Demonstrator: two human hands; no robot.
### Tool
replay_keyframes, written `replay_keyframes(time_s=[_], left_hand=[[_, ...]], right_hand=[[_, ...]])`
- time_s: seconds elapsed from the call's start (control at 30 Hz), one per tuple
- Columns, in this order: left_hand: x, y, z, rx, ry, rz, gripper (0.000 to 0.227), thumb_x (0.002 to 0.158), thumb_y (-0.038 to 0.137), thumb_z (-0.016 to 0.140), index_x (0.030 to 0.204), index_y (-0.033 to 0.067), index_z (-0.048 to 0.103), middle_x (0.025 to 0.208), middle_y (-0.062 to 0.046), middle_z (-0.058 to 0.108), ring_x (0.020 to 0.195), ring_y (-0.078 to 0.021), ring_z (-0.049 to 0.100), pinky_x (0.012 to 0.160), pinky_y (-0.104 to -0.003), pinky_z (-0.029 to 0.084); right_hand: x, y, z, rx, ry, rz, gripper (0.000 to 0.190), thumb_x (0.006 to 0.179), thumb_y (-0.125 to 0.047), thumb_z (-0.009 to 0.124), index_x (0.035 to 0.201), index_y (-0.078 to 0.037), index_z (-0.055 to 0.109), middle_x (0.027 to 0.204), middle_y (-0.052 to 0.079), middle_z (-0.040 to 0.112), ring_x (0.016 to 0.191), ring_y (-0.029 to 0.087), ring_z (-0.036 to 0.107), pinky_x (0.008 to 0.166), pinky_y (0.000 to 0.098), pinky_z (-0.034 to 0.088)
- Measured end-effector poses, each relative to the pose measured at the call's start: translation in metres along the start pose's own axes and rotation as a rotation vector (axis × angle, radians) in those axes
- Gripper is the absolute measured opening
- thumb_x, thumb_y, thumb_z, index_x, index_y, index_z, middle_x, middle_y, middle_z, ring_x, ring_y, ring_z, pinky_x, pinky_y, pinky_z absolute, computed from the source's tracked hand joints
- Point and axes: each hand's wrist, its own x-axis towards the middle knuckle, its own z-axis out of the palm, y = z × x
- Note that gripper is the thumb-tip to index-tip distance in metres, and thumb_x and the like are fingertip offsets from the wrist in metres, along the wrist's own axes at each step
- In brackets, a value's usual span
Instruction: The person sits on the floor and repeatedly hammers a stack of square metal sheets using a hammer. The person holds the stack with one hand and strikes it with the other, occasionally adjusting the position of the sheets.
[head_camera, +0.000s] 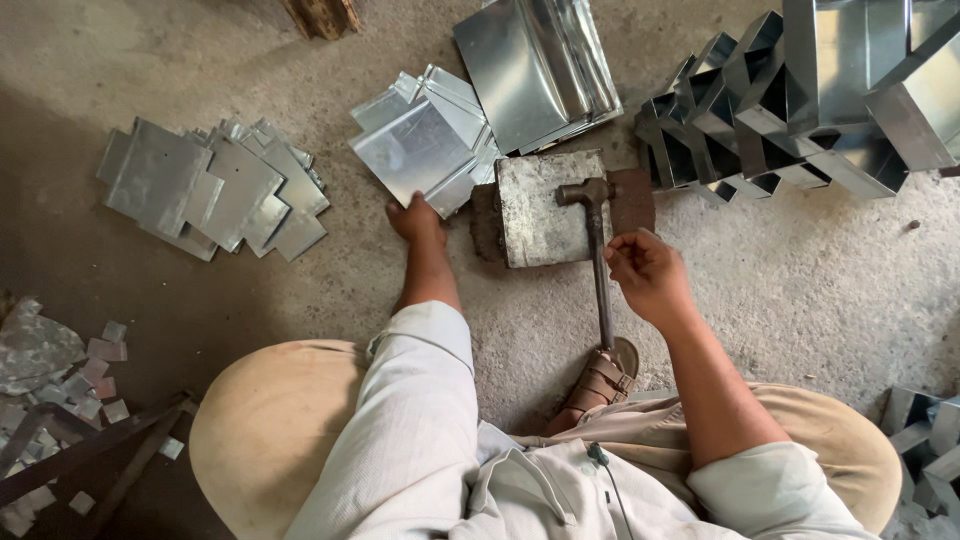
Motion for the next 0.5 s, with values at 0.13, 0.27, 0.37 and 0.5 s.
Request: replay_keyframes(time_s=[0.13, 0.27, 0.37, 0.5], left_hand=[[-0.001, 0.051, 0.013, -0.047, -0.053, 0.114, 0.037, 0.093, 0.003, 0.064, 0.128, -0.0018, 0.056, 0.126, -0.019, 0.067, 0.106, -0.0303, 0.067, 0.089, -0.042, 0.055], [-0.011, 0.101, 0.025, 0.109, 0.002, 0.295, 0.027, 0.095, 0.01, 0.067, 0.118, -0.0024, 0.064, 0.114, -0.016, 0.073, 0.097, -0.0271, 0.071, 0.086, -0.04, 0.057], [-0.024, 0.12, 0.023, 0.007, -0.079, 0.353, 0.026, 0.098, 0.014, 0.065, 0.116, -0.0041, 0.065, 0.113, -0.016, 0.073, 0.097, -0.0262, 0.07, 0.085, -0.039, 0.057], [-0.053, 0.139, 0.019, -0.029, -0.173, 0.32, 0.031, 0.1, 0.02, 0.063, 0.119, -0.0049, 0.065, 0.115, -0.016, 0.073, 0.098, -0.0247, 0.069, 0.086, -0.038, 0.056]], right_hand=[[-0.001, -0.008, 0.001, -0.328, 0.01, 0.072, 0.015, 0.094, -0.016, 0.072, 0.102, -0.004, 0.069, 0.069, 0.006, 0.062, 0.061, 0.013, 0.053, 0.056, 0.0328, 0.044], [0.008, 0.012, -0.002, -0.387, 0.023, -0.024, 0.021, 0.089, -0.023, 0.074, 0.101, -0.006, 0.069, 0.071, 0.009, 0.065, 0.061, 0.02, 0.058, 0.06, 0.0375, 0.048], [0.019, 0.055, 0.002, -0.382, 0.128, -0.033, 0.028, 0.09, -0.027, 0.077, 0.104, -0.005, 0.066, 0.075, 0.013, 0.066, 0.066, 0.025, 0.061, 0.063, 0.0388, 0.05], [0.021, 0.108, 0.017, -0.371, 0.178, -0.069, 0.043, 0.091, -0.027, 0.078, 0.117, -0.001, 0.055, 0.082, 0.017, 0.067, 0.075, 0.027, 0.065, 0.065, 0.0412, 0.052]])
